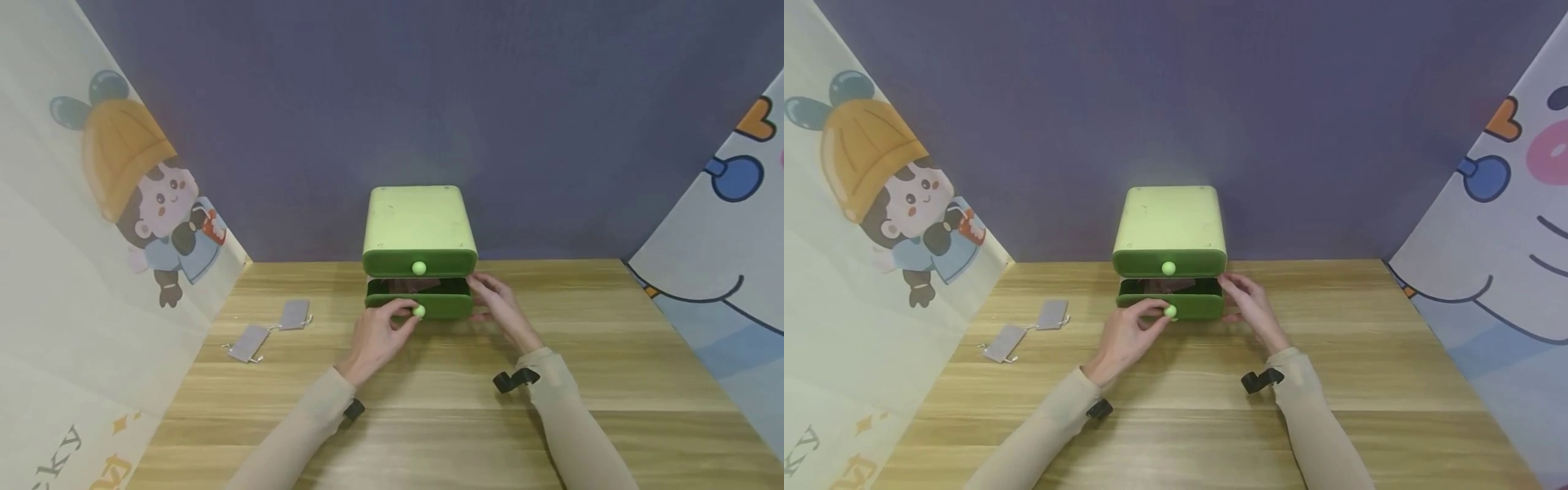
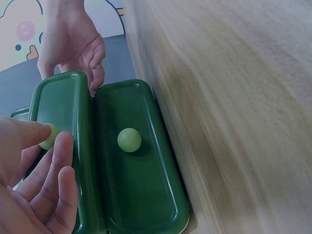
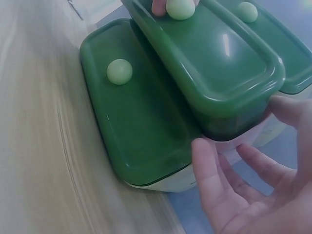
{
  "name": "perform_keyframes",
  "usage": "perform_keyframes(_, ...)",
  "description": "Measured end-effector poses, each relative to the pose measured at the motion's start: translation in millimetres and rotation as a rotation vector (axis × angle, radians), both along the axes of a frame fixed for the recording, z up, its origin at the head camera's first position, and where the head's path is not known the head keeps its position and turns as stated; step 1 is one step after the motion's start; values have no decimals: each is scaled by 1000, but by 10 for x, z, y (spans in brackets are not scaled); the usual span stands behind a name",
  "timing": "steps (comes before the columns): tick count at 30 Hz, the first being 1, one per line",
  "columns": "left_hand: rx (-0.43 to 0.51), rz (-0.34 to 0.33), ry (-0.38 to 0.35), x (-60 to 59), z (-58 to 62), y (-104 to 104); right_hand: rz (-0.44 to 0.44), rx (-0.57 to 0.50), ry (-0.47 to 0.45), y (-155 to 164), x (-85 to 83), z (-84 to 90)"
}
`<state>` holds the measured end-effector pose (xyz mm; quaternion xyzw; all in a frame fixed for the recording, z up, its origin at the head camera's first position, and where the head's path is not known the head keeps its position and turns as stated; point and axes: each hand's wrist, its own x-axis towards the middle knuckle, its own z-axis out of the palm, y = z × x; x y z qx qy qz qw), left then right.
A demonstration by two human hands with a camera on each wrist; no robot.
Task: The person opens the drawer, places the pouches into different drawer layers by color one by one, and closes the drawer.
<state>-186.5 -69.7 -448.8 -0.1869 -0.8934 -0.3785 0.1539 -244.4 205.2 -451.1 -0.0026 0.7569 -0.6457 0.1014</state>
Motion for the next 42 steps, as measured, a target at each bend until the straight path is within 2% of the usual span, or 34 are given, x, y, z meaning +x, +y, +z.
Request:
perform_keyframes(4,9,3,-2,-33,-2,14,-6,-7,-1,3,0,5)
perform_keyframes(13,50,20,-72,-94,5,33,0,-11,-9,4,13,19)
perform_keyframes(25,69,25,-95,-178,25,46,11,-32,-1,10,16,17)
perform_keyframes(42,66,25,-99,-219,36,34,10,-31,6,13,11,-7)
